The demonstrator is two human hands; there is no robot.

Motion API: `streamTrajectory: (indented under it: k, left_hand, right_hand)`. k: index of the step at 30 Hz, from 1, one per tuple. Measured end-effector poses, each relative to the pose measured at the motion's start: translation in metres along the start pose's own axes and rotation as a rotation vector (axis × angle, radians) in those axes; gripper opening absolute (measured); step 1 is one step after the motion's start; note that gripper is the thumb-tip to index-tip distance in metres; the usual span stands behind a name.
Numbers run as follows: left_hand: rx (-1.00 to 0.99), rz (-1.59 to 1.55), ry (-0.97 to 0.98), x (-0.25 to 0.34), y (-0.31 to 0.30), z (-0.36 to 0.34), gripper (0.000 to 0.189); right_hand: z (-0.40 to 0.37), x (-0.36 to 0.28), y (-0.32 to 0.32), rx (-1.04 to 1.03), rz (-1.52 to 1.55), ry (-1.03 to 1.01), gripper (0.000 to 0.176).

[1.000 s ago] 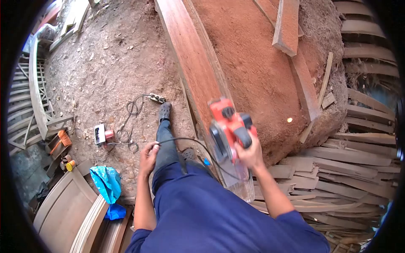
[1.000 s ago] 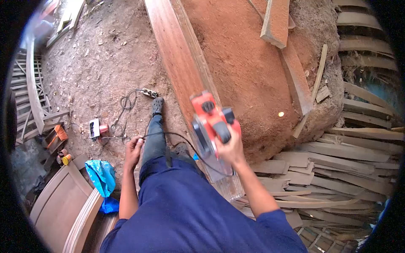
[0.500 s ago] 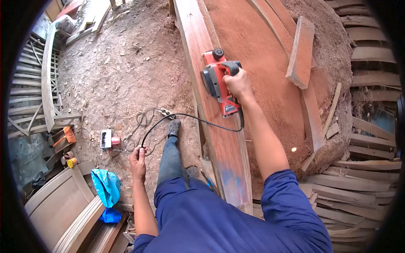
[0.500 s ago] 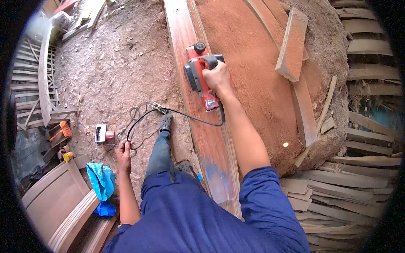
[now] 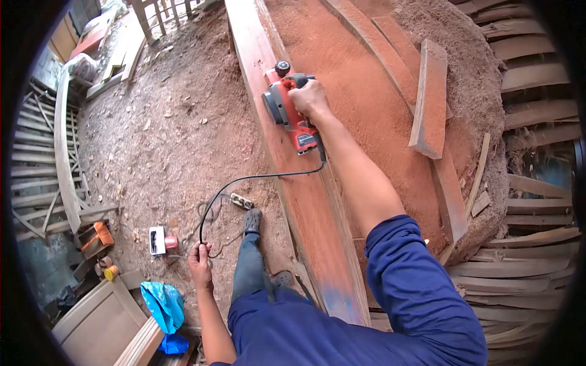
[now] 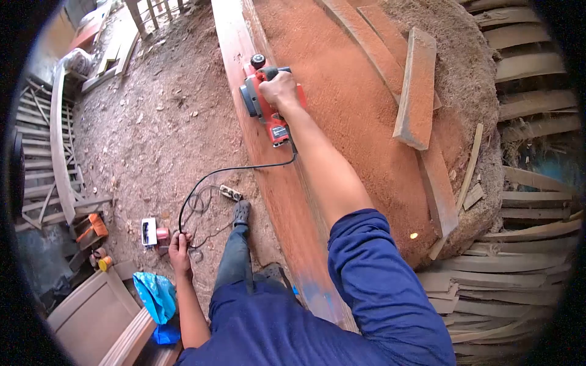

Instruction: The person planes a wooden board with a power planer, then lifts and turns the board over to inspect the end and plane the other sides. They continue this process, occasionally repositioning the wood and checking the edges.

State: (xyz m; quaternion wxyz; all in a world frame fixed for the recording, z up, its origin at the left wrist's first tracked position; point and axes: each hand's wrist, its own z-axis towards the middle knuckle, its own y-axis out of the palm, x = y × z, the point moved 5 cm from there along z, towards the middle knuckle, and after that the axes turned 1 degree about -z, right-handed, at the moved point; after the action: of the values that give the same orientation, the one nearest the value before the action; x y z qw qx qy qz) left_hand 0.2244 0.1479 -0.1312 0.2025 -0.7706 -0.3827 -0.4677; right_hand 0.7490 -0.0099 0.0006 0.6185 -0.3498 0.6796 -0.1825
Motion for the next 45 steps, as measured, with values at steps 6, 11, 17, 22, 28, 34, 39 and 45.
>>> streamTrajectory:
  k: [6, 11, 17, 22, 28, 34, 39, 45]
  left_hand:
    - [-0.006, 0.010, -0.013, 0.011, 0.012, 0.031, 0.020]
    - [0.019, 0.000, 0.006, 0.018, 0.023, 0.045, 0.018]
    - [0.010, -0.005, 0.033, 0.028, 0.044, 0.048, 0.018]
    - [-0.026, 0.085, 0.014, 0.037, 0.047, 0.021, 0.022]
    - [0.058, 0.067, 0.028, 0.006, -0.001, 0.001, 0.024]
    - [-0.028, 0.109, 0.048, -0.011, -0.012, -0.042, 0.023]
    - [-0.299, 0.296, -0.009, -0.040, -0.004, -0.100, 0.018]
    - [-0.614, 0.504, 0.029, -0.041, 0.014, -0.148, 0.017]
  right_hand:
    - [0.060, -0.049, 0.014, 0.009, 0.004, 0.024, 0.021]
    - [0.126, -0.076, 0.033, -0.073, -0.003, 0.106, 0.033]
    - [0.254, -0.105, 0.081, 0.012, 0.005, -0.019, 0.023]
    - [0.262, -0.091, 0.088, -0.037, 0.034, -0.046, 0.015]
    - [0.072, -0.023, 0.018, -0.182, 0.106, -0.030, 0.014]
    - [-0.193, 0.064, -0.073, -0.137, 0.008, -0.038, 0.039]
    - [-0.419, 0.141, -0.127, -0.232, 0.022, -0.010, 0.037]
    - [-0.565, 0.171, -0.136, -0.320, 0.005, 0.255, 0.030]
